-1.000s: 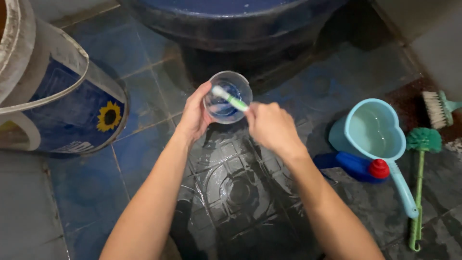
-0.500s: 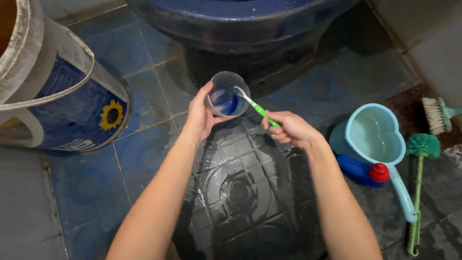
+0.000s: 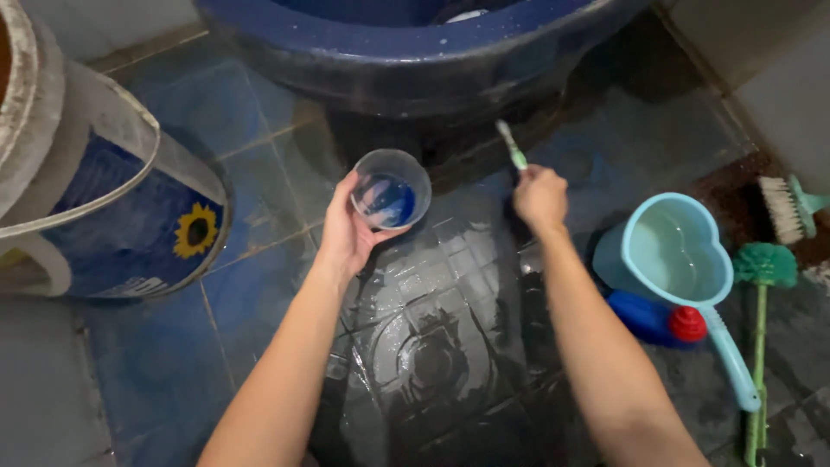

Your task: Cleaning the base and exterior of a toilet using a brush and detergent.

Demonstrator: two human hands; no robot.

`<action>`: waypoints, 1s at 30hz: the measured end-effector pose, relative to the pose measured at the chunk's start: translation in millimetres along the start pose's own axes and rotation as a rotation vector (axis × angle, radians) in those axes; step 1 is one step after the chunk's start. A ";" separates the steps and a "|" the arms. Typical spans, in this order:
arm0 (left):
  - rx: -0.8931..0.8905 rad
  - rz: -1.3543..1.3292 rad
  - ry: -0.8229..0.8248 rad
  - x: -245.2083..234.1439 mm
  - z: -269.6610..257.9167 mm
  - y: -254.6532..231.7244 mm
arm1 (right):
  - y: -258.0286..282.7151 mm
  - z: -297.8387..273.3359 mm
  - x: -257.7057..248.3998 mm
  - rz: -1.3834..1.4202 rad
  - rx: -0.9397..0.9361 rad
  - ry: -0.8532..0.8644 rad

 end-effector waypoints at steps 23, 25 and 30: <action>-0.010 -0.034 0.058 4.4 -2.0 0.8 | 22.9 -37.6 12.7 -0.187 -0.177 0.164; 0.002 -0.028 0.045 1.4 -2.8 -2.0 | 18.4 -18.7 6.9 -0.186 -0.114 0.136; -0.005 -0.093 0.014 7.7 0.5 1.6 | 23.6 -46.1 29.0 -0.249 -0.169 0.128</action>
Point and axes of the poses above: each hand's wrist, its own z-axis towards the middle knuckle, its own x-axis out of the palm, y = z × x, the point moved 2 cm from there along z, towards the middle knuckle, and after that the axes turned 13 degrees about z, right-handed, at the moved point
